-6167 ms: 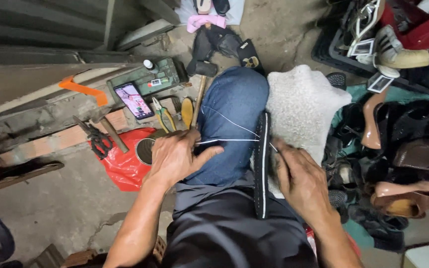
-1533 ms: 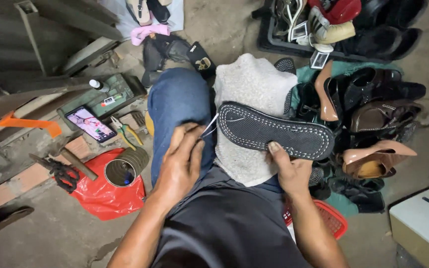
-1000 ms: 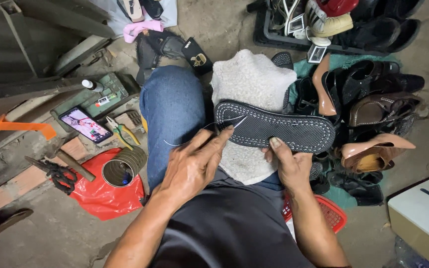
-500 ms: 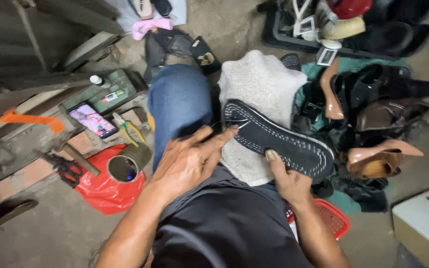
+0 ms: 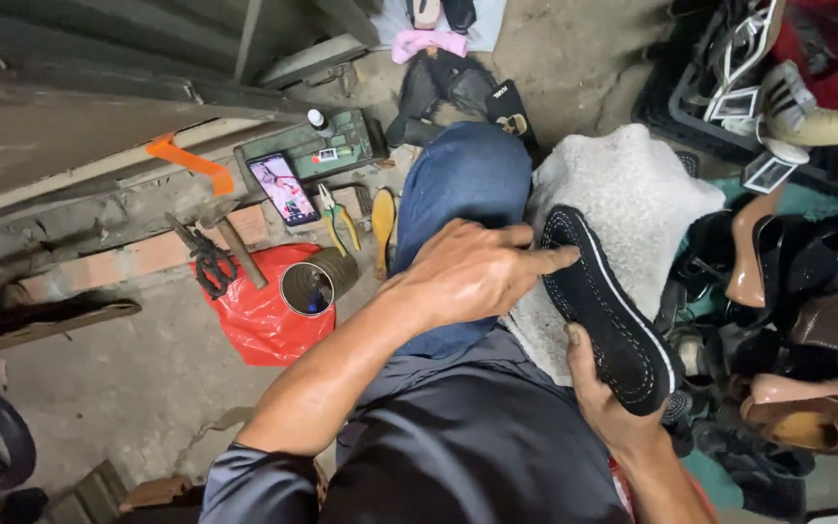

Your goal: Hand-stitching a rubber sole onto a shoe using a needle and thread

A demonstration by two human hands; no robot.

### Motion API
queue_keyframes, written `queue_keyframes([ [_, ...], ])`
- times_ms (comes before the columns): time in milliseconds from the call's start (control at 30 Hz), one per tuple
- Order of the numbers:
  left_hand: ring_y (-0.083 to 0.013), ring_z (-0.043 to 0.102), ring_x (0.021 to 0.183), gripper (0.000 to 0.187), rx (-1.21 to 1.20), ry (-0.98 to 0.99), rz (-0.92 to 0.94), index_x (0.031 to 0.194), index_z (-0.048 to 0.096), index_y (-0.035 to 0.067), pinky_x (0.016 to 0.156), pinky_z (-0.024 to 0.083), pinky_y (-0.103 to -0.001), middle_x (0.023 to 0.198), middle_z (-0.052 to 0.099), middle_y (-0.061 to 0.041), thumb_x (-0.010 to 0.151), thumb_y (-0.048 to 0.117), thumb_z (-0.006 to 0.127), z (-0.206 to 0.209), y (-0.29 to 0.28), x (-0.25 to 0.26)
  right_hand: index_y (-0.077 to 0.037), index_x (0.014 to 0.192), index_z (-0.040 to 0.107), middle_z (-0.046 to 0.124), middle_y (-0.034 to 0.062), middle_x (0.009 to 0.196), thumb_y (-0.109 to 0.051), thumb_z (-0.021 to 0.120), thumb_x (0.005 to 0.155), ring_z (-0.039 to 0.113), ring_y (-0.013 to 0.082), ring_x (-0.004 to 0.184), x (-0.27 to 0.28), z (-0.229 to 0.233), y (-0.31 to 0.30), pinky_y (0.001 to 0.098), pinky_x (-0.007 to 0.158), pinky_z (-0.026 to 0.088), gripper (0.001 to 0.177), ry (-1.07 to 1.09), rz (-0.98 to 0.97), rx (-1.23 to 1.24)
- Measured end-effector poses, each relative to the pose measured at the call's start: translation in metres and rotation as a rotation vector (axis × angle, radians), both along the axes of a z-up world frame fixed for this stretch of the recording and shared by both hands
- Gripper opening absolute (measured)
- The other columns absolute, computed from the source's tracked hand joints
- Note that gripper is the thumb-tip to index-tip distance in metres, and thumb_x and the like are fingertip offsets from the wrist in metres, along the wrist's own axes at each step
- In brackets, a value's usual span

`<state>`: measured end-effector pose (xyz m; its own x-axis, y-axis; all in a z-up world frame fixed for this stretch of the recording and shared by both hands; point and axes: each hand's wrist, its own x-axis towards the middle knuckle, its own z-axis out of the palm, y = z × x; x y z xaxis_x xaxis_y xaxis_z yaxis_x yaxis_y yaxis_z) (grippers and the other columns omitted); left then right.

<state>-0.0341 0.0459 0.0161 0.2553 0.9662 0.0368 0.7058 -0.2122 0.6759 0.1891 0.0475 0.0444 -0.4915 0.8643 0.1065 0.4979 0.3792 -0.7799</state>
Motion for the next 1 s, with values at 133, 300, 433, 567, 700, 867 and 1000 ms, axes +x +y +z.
queue_keyframes([
  [133, -0.0304, 0.052, 0.044, 0.044, -0.026, -0.083, 0.082, 0.129, 0.072, 0.019, 0.045, 0.043, -0.042, 0.086, 0.07, -0.013, 0.087, 0.01, 0.064, -0.004, -0.01, -0.009, 0.009, 0.098, 0.073, 0.074, 0.011, 0.084, 0.004, 0.072, 0.09, 0.067, 0.0209, 0.064, -0.01, -0.01, 0.0, 0.0319, 0.059, 0.052, 0.009, 0.002, -0.024, -0.049],
  [300, -0.0353, 0.065, 0.087, 0.033, 0.035, 0.143, 0.207, 0.121, 0.065, 0.008, 0.079, 0.051, -0.046, 0.101, 0.064, -0.015, 0.09, 0.012, 0.056, -0.008, -0.016, 0.01, 0.014, 0.125, 0.063, 0.068, 0.0261, 0.129, -0.008, 0.086, 0.074, 0.073, 0.0297, 0.101, -0.001, -0.005, 0.013, 0.0354, 0.082, 0.058, 0.06, -0.18, 0.128, -0.082],
  [433, -0.0327, 0.062, 0.08, 0.017, 0.091, 0.067, 0.254, 0.102, 0.063, 0.006, 0.072, 0.052, -0.045, 0.088, 0.063, -0.012, 0.086, 0.007, 0.058, -0.006, -0.01, 0.012, -0.002, 0.121, 0.07, 0.063, 0.0111, 0.146, 0.008, 0.067, 0.068, 0.063, 0.0251, 0.127, 0.046, -0.01, 0.037, 0.0367, 0.107, 0.052, 0.055, -0.239, 0.136, -0.22],
  [567, -0.0318, 0.062, 0.076, 0.021, 0.077, 0.01, 0.229, 0.104, 0.065, 0.007, 0.068, 0.05, -0.045, 0.085, 0.065, -0.011, 0.084, 0.004, 0.061, -0.014, -0.011, 0.008, 0.007, 0.106, 0.07, 0.066, 0.0284, 0.144, -0.007, 0.079, 0.104, 0.052, 0.0358, 0.13, 0.055, -0.023, 0.048, 0.0475, 0.11, 0.044, 0.017, -0.485, -0.026, 0.358],
  [700, -0.0292, 0.061, 0.074, 0.016, 0.092, -0.017, 0.229, 0.103, 0.065, 0.007, 0.065, 0.05, -0.043, 0.084, 0.066, -0.01, 0.088, 0.004, 0.059, -0.011, -0.01, 0.004, 0.003, 0.133, 0.068, 0.057, 0.0207, 0.147, -0.009, 0.078, 0.098, 0.044, 0.0389, 0.142, 0.003, -0.023, 0.047, 0.0554, 0.123, 0.034, 0.039, -0.33, 0.114, 0.372],
  [867, -0.036, 0.077, 0.089, 0.022, 0.059, -0.035, 0.189, 0.11, 0.068, 0.017, 0.077, 0.06, -0.046, 0.094, 0.078, -0.022, 0.103, 0.013, 0.047, -0.022, -0.014, -0.001, 0.0, 0.114, 0.071, 0.058, 0.0241, 0.146, -0.009, 0.075, 0.092, 0.043, 0.0483, 0.138, -0.004, -0.024, 0.044, 0.0597, 0.116, 0.035, 0.024, -0.219, 0.183, 0.19],
  [1000, -0.036, 0.075, 0.087, 0.021, 0.07, -0.05, 0.197, 0.108, 0.069, 0.017, 0.074, 0.06, -0.045, 0.093, 0.077, -0.02, 0.103, 0.016, 0.049, -0.03, -0.015, 0.001, -0.004, 0.109, 0.071, 0.065, 0.0193, 0.139, -0.002, 0.065, 0.097, 0.06, 0.042, 0.12, 0.01, -0.011, 0.044, 0.055, 0.105, 0.045, 0.013, -0.081, 0.181, -0.06],
])
